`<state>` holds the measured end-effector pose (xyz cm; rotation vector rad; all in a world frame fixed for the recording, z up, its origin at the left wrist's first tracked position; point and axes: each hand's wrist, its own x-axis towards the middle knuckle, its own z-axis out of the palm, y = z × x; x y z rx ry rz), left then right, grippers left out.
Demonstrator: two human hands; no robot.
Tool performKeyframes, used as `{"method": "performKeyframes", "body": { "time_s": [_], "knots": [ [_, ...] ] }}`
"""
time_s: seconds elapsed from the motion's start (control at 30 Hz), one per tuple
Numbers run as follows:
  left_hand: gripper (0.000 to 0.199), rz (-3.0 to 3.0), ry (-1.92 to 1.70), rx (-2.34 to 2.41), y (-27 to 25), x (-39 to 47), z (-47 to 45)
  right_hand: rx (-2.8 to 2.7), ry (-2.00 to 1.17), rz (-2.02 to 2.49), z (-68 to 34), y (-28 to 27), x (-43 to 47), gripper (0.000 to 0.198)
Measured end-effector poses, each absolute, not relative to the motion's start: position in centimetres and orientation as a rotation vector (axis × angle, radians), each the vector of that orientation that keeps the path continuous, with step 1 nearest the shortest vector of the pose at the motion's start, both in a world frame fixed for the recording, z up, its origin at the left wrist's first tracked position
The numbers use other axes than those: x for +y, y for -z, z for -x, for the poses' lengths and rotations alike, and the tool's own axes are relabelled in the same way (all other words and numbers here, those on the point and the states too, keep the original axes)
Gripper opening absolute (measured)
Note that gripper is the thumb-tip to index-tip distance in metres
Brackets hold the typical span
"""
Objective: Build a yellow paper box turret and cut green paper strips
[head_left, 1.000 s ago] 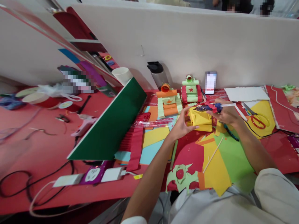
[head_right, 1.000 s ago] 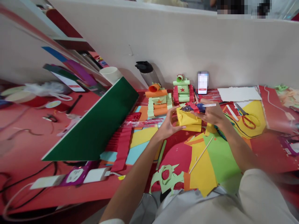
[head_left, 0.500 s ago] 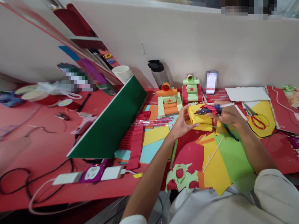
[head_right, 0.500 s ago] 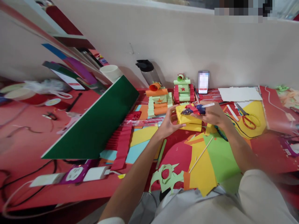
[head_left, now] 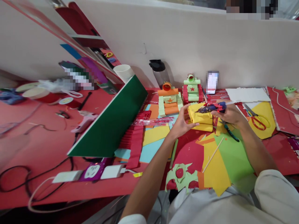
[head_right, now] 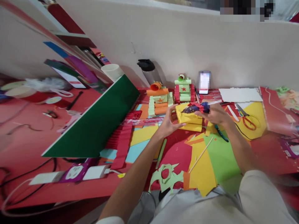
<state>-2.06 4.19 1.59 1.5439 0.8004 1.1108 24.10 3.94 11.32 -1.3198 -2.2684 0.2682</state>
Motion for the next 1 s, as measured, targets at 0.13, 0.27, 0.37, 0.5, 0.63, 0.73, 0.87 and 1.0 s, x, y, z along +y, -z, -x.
{"method": "performKeyframes", "body": {
  "time_s": [0.13,0.27,0.37,0.5,0.63,0.73,0.87,1.0],
  "knots": [
    [0.098,-1.562,-1.082,0.754,-1.7,3.9,2.1,-2.165,-0.135,1.386,-23.5,-11.0,4.2,0.056],
    [0.095,-1.583,-1.058,0.747,-2.1,3.5,2.1,-2.166,-0.062,1.404,-23.1,-10.7,4.3,0.057],
    [0.097,-1.596,-1.064,0.755,-2.2,3.5,2.1,-2.226,-0.083,1.399,-23.3,-10.7,4.2,0.056],
    [0.105,-1.573,-1.105,0.773,-1.7,4.0,2.2,-2.348,-0.154,1.391,-23.7,-11.5,3.9,0.058],
    [0.111,-1.559,-1.151,0.787,-1.0,4.6,2.3,-2.423,-0.237,1.326,-24.0,-12.1,3.7,0.055],
    [0.109,-1.571,-1.121,0.796,-1.1,4.4,2.3,-2.401,-0.162,1.382,-24.2,-11.8,4.0,0.057],
    [0.100,-1.570,-1.067,0.757,-1.4,4.0,2.2,-2.275,-0.003,1.456,-24.1,-11.0,4.7,0.059],
    [0.100,-1.562,-1.085,0.762,-1.2,4.0,2.2,-2.284,-0.005,1.463,-24.4,-11.1,4.6,0.059]
  ]
}}
